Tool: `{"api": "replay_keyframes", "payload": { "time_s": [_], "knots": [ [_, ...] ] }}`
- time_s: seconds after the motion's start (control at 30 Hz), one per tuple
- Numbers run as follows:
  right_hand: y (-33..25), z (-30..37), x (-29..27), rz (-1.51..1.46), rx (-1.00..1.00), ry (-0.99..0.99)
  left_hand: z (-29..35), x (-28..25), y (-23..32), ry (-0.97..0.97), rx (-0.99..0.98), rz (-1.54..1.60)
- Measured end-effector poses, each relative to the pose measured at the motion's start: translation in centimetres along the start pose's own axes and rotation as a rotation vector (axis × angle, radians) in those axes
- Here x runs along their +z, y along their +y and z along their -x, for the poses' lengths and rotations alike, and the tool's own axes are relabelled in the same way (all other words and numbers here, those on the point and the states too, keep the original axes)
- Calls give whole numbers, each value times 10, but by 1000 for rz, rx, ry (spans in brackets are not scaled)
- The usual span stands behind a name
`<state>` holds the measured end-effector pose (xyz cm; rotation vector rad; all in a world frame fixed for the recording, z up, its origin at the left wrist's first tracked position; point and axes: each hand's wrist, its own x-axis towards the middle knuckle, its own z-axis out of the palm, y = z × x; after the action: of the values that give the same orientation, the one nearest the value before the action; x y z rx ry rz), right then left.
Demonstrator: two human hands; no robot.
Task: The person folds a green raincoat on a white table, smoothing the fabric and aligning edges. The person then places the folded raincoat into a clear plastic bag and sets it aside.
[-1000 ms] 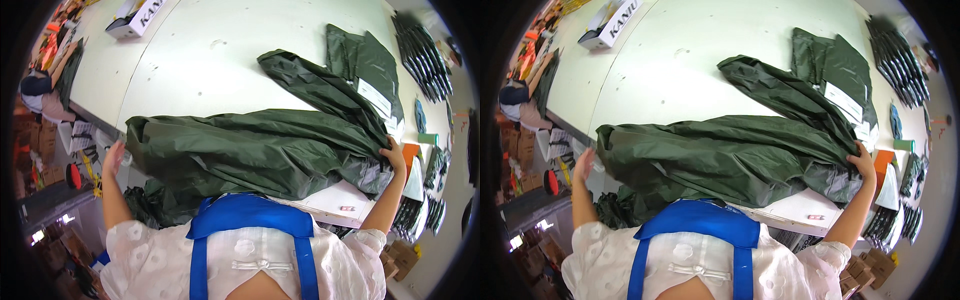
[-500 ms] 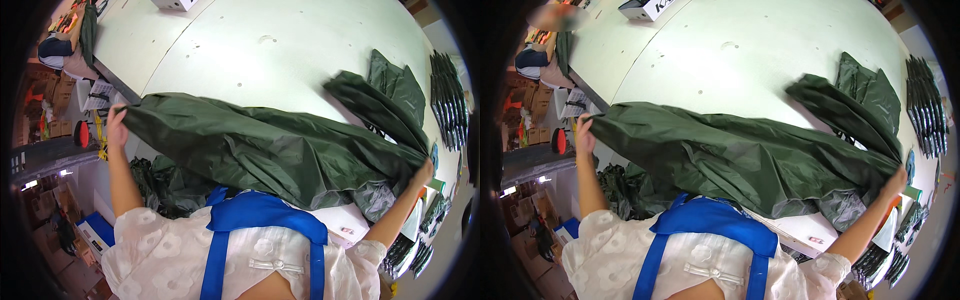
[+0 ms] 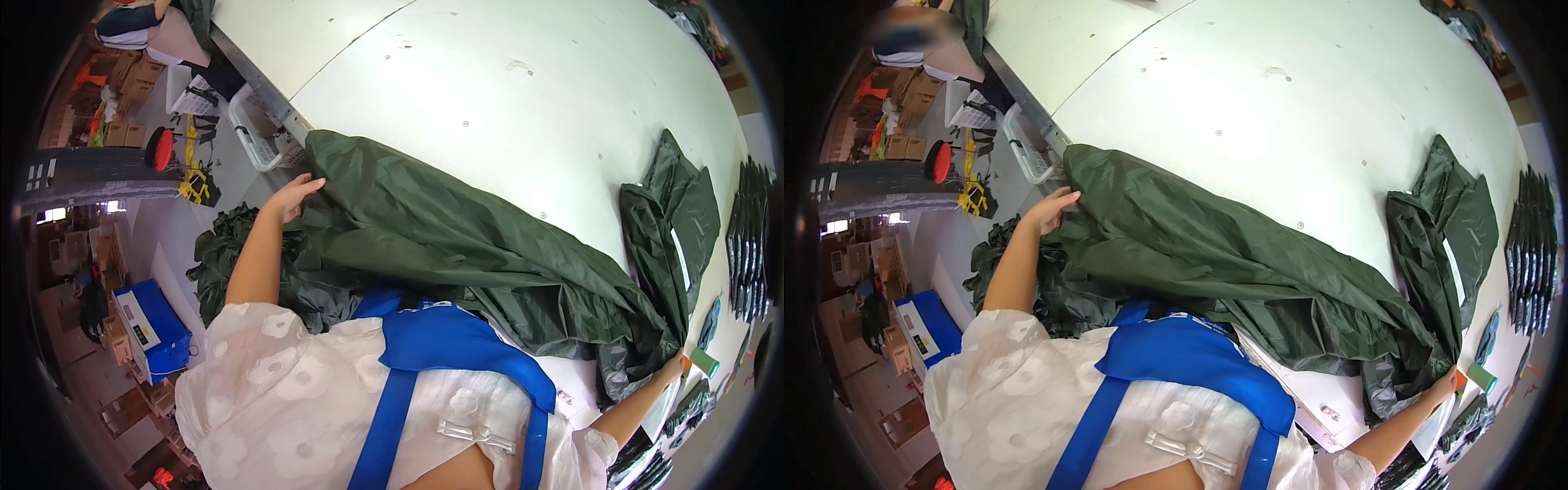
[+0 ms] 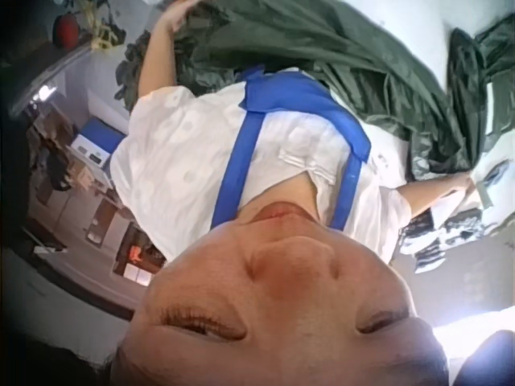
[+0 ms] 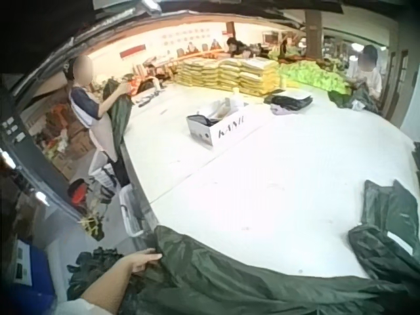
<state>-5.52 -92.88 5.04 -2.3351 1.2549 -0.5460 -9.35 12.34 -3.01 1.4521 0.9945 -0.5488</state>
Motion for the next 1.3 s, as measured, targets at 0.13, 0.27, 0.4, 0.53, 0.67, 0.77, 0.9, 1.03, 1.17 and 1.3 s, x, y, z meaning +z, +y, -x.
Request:
{"api": "replay_keyframes", "payload": {
  "time_s": [0.13,0.27,0.4,0.53,0.67,0.77,0.9,1.03,1.17,1.3],
  "knots": [
    [-34,24,0,-84,72,-264,-7,2,16,116,31,91],
    [1,-14,-12,217,-240,-338,-13,1,31,301,220,-69],
    [-18,-19,-22,673,-417,-269,4,-3,41,506,490,-565],
    [-79,4,-45,400,-393,19,25,-53,76,279,553,-389],
    [-117,25,-83,-297,-238,244,53,-70,135,90,740,341],
    [-83,16,-88,-413,-197,211,69,-94,132,-5,793,411],
    [-41,43,-91,-331,-69,124,65,-105,56,-220,100,-266],
    [23,41,-84,-121,-66,109,35,-76,0,-245,-79,51],
    [41,38,-72,-31,-52,90,20,-19,23,88,151,34],
    [37,23,-76,176,-97,35,11,-3,44,39,248,-123]
  ]
}}
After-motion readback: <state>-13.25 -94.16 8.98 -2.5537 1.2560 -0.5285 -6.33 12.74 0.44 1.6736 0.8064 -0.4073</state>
